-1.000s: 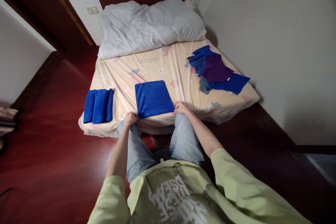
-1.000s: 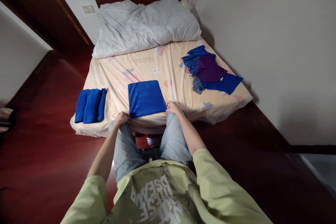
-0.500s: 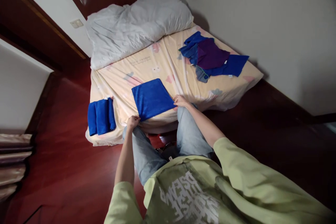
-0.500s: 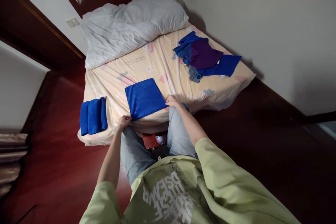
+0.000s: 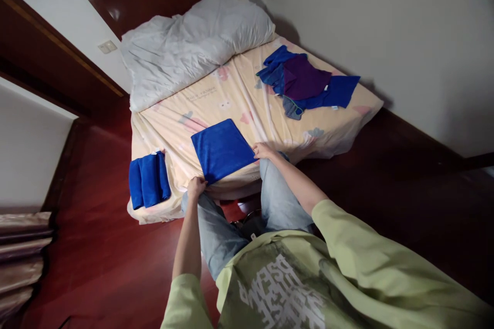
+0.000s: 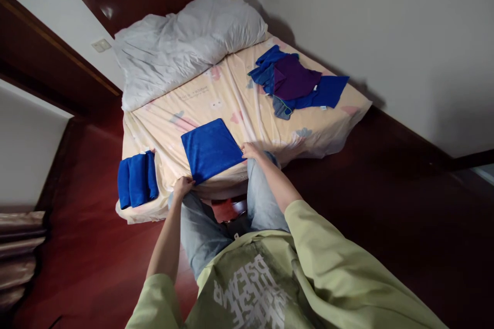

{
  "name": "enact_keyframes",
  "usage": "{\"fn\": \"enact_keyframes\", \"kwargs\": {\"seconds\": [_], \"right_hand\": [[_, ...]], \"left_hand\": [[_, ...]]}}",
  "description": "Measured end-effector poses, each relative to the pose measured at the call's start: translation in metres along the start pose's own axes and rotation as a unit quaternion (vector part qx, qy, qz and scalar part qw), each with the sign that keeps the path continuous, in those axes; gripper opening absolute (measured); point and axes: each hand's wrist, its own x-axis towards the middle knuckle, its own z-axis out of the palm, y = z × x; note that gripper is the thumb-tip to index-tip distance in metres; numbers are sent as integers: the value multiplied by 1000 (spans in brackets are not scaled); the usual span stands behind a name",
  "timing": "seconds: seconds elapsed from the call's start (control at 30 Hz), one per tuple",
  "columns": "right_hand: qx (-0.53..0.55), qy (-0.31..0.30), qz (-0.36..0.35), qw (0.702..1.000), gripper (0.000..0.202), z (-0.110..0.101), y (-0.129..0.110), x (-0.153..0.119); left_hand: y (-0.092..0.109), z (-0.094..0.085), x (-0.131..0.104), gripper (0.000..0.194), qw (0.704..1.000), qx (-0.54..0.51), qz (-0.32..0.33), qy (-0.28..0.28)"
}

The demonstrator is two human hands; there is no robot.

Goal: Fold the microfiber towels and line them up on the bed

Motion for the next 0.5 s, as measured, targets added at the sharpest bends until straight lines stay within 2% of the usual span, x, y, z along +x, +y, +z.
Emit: {"fn": "enact_keyframes", "kwargs": {"seconds": [0.17,0.27,0.33,0.4,0.5], "right_hand": [[-27,3,0,1000,46,2,1,7],[-41,4,6,999,50,3,2,10],[-48,4,4,999,55,4,1,10],[-50,28,-23,998,55,4,-1,7],[-56,102,-121,986,43,5,-8,-5]], "left_hand": [[1,1,3,26,1000,-16,14,19],[-1,4,9,39,995,-49,59,57],[-3,4,14,39,990,-56,93,90],[-3,4,19,34,986,-56,112,110],[2,6,23,35,985,-45,114,125]]}}
